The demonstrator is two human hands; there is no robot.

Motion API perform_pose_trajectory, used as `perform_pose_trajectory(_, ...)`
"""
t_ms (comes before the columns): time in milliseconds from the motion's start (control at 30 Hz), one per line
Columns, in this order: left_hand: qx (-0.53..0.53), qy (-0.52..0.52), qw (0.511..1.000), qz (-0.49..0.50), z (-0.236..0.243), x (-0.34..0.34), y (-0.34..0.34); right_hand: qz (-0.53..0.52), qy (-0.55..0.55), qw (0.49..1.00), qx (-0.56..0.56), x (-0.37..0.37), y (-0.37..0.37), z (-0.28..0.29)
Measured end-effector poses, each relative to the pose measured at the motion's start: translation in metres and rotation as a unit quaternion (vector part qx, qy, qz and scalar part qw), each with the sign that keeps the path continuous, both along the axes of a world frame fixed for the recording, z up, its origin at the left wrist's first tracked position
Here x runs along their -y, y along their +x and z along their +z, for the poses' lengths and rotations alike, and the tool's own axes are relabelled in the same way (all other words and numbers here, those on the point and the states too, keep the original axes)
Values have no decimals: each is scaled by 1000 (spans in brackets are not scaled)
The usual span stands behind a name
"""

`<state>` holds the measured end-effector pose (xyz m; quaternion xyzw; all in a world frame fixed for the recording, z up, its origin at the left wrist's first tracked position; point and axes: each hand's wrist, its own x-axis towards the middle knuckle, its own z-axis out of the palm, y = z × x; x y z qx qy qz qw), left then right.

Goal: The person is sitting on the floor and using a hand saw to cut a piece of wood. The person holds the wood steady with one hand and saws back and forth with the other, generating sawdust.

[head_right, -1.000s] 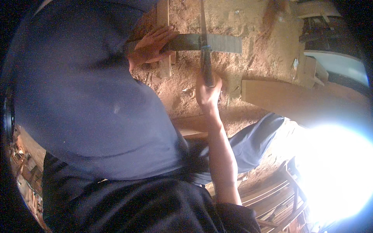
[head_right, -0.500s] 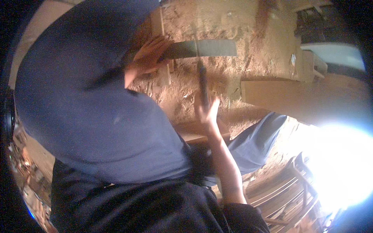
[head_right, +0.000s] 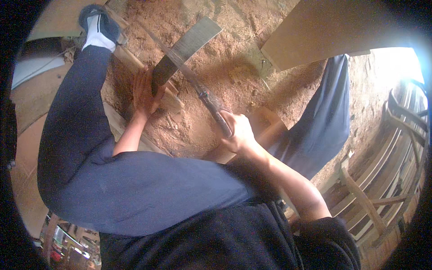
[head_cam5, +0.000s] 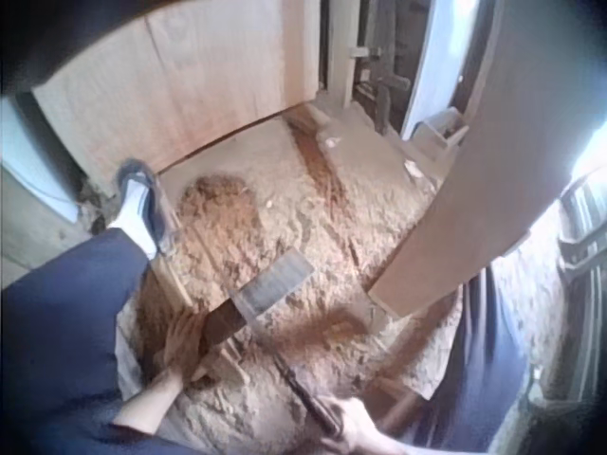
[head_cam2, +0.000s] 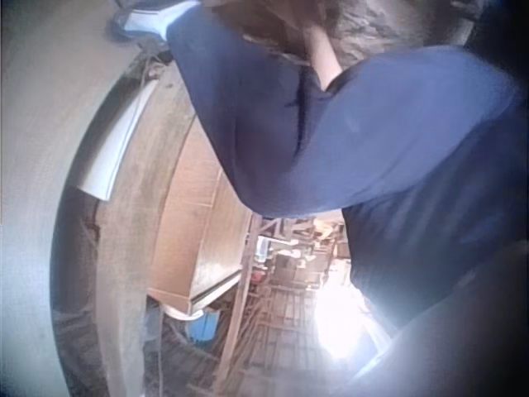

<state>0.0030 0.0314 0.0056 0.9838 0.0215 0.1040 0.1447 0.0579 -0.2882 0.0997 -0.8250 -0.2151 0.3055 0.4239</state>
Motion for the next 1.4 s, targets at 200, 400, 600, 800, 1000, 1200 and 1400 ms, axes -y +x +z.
perform_pose_trajectory(200, -47, -21, 999, 17, -3, -1, 8, -27, 26, 999, -2, -53, 32, -10)
perform_pose_trajectory(400, -27, 1, 1000, 2, -3, -4, -1, 8, 1, 1000, -26, -3, 8, 0)
perform_pose_trajectory(600, -47, 0, 999, 12, -5, 1, 3, -17, -11, 999, -35, -55, 39, 2)
perform_pose_trajectory(800, -33, 17, 999, 5, -6, -10, -3, 16, -7, 999, -36, -1, 8, 4)
perform_pose_trajectory(1000, -47, 2, 999, 6, -10, -1, 0, -13, 26, 998, 57, -55, 42, -26)
perform_pose_trajectory(1200, -20, 21, 1000, 8, -7, -9, 0, 12, 21, 1000, 7, -8, 11, -8)
perform_pose_trajectory(1400, -28, 1, 1000, 9, -3, -1, 0, -11, 39, 997, 58, -67, 44, -9)
